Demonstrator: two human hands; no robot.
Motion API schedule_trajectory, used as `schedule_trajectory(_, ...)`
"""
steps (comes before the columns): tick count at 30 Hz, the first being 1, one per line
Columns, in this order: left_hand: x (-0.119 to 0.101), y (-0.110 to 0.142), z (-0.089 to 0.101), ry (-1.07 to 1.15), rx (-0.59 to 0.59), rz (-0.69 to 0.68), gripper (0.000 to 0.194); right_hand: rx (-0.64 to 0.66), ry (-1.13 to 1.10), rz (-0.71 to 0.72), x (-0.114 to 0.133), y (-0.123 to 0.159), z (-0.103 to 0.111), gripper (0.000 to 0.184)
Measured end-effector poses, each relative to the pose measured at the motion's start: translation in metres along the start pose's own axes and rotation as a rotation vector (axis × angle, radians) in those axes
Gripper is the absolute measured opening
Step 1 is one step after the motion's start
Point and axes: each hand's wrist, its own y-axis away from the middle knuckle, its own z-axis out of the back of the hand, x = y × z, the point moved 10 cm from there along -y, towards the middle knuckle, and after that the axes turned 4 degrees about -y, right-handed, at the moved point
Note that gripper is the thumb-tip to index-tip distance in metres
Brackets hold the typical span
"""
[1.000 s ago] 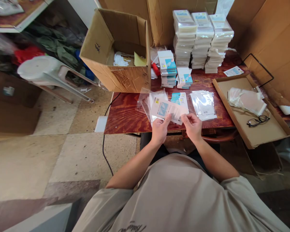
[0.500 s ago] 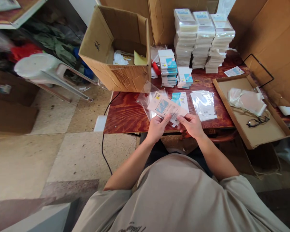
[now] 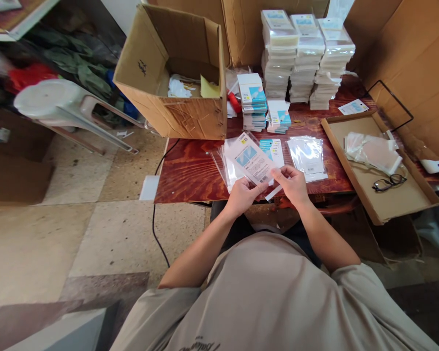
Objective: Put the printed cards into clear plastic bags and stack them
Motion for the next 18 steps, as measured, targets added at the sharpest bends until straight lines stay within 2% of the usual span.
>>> schedule_trajectory(2,0.004,-0.003,-0.006,-0.057,0.039,0.022,0.043,0.008,0.002,0.019,0.002,-0.004,0.009,0.048)
schedule_trajectory(4,0.003,-0.01,0.003,-0.171,-0.008,0.003,0.04,-0.097,0.025,0.053,0.005,-0.014,0.039,0.048)
schedule_trajectory(6,-0.006,-0.018,0.03,-0.398,-0.188,-0.058,0.033,-0.302,0.121,0.098,0.006,-0.024,0.088,0.044)
schedule_trajectory(8,-0.02,-0.023,0.064,-0.69,-0.439,-0.097,0.033,-0.504,0.332,0.11,0.005,-0.031,0.134,0.037)
schedule_trajectory(9,-0.023,-0.026,0.079,-0.811,-0.534,-0.079,0.038,-0.592,0.491,0.099,0.004,-0.033,0.153,0.034)
schedule_trajectory(11,-0.021,-0.036,0.103,-0.944,-0.613,0.014,0.048,-0.71,0.802,0.107,0.008,-0.034,0.17,0.033)
schedule_trajectory(12,-0.018,-0.042,0.112,-0.966,-0.61,0.061,0.052,-0.737,0.919,0.146,0.012,-0.032,0.169,0.036)
schedule_trajectory(14,-0.011,-0.051,0.124,-0.964,-0.57,0.122,0.054,-0.678,1.019,0.311,0.024,-0.029,0.147,0.038)
schedule_trajectory(15,-0.009,-0.055,0.128,-0.958,-0.545,0.136,0.05,-0.565,1.02,0.417,0.029,-0.027,0.125,0.036)
schedule_trajectory(16,-0.008,-0.057,0.131,-0.956,-0.522,0.148,0.044,-0.389,1.01,0.518,0.034,-0.026,0.097,0.034)
schedule_trajectory(18,-0.009,-0.06,0.135,-0.969,-0.485,0.162,0.03,0.056,1.011,0.657,0.036,-0.016,0.033,0.033)
